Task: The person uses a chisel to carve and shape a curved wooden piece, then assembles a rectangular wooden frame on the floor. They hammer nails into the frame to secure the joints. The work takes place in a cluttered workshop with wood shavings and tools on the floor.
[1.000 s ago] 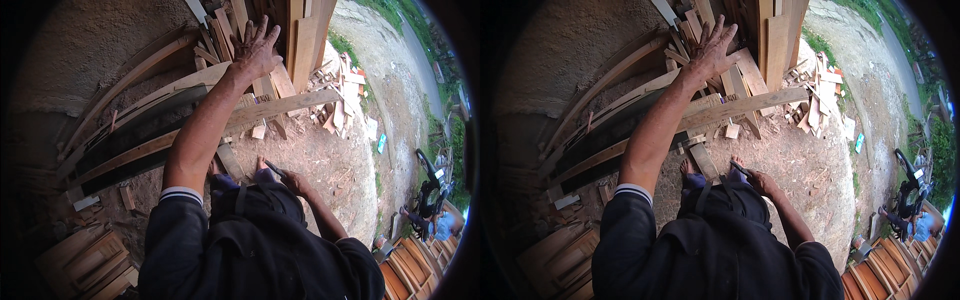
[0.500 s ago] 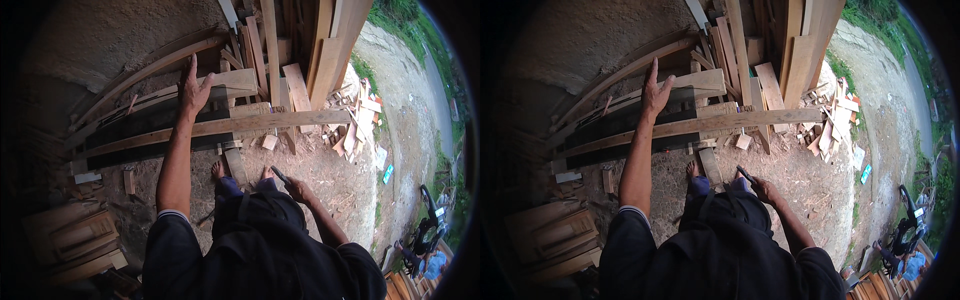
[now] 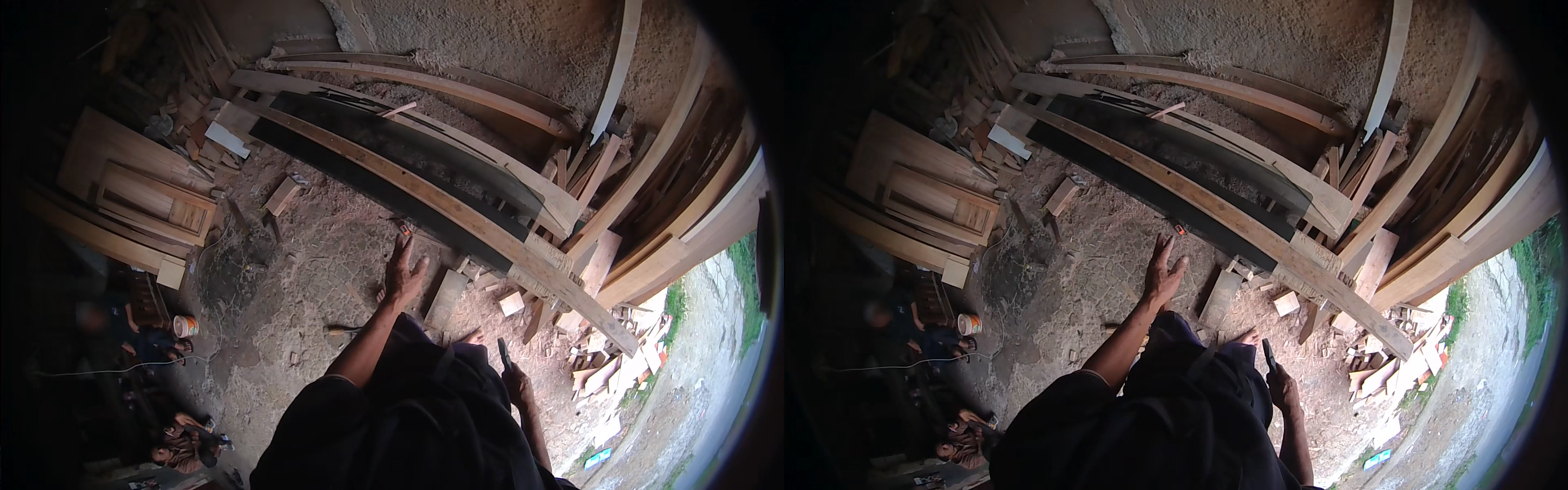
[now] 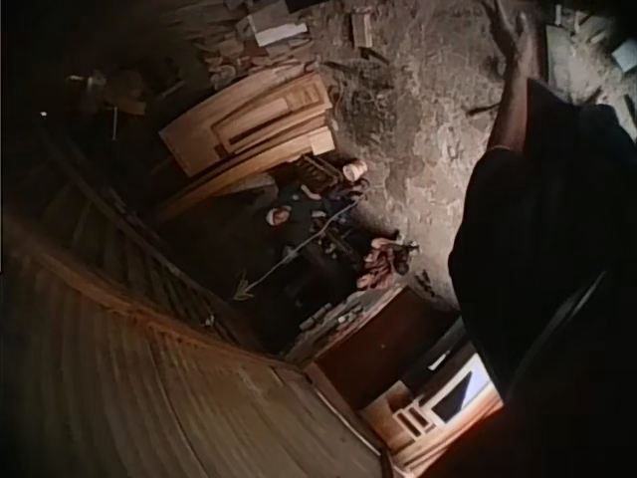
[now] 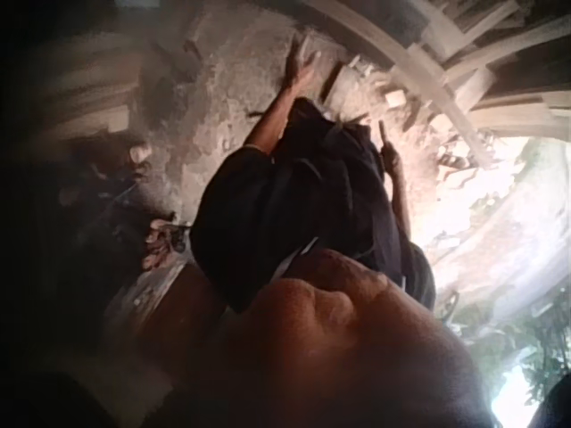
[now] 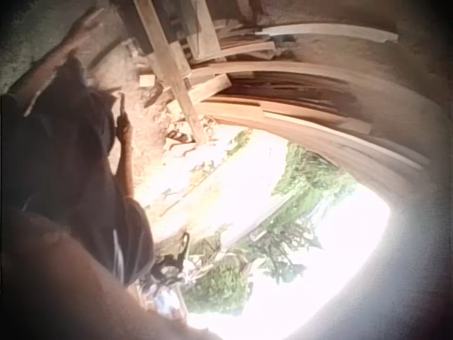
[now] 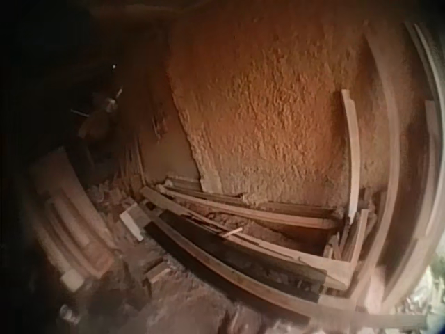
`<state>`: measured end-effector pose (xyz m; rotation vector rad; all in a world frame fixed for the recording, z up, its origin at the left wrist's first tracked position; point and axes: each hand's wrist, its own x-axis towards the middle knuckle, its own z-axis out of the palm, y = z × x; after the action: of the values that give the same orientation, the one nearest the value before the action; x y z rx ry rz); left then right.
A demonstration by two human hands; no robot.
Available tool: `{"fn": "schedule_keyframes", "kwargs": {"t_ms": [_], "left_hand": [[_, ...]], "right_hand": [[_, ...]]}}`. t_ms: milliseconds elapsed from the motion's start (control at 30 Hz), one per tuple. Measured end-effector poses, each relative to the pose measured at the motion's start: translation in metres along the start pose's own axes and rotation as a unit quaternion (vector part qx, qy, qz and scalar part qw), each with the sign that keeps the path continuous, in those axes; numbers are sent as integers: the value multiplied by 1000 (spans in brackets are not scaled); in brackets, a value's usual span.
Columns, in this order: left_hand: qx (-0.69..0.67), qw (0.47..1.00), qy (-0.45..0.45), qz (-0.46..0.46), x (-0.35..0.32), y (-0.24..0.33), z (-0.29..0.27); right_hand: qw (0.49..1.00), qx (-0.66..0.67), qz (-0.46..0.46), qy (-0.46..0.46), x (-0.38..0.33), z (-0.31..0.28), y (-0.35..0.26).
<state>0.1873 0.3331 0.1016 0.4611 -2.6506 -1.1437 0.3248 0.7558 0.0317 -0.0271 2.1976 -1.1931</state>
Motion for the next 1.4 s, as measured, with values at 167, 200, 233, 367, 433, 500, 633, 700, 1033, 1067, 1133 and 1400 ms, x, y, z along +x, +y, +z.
{"fn": "schedule_keyframes", "kwargs": {"t_ms": [167,200,233,367,433,500,633,700,1033,1067,1133,1400], "left_hand": [[-284,921,79,-253,-26,-139,-39],[-290,913,79,-277,-32,-166,-52],[-309,896,74,-310,-36,-191,-68],[-386,797,137,-444,-37,-258,-116],[-405,775,146,-462,-33,-284,-141],[-424,742,129,-503,-29,-307,-170],[-451,710,85,-534,-4,-338,-225],[-486,698,110,-514,11,-354,-251],[-552,689,147,-446,160,-415,-341],[-567,692,135,-425,180,-419,-345],[-581,691,137,-408,222,-429,-356],[-586,674,102,-439,364,-454,-393]], "right_hand": [[997,29,-47,-54,34,22,-64],[996,28,-57,-63,43,29,-82],[994,-39,-77,-64,55,39,-102],[977,-170,-25,-126,110,92,-186],[960,-240,-23,-141,133,128,-226],[964,-199,-67,-165,153,157,-267],[949,-196,-146,-199,188,217,-354],[939,-153,-229,-207,206,241,-388],[858,-348,-294,-239,327,325,-478],[864,-351,-271,-239,337,330,-489],[864,-361,-240,-256,355,337,-510],[846,-393,-174,-315,442,394,-579]]}}
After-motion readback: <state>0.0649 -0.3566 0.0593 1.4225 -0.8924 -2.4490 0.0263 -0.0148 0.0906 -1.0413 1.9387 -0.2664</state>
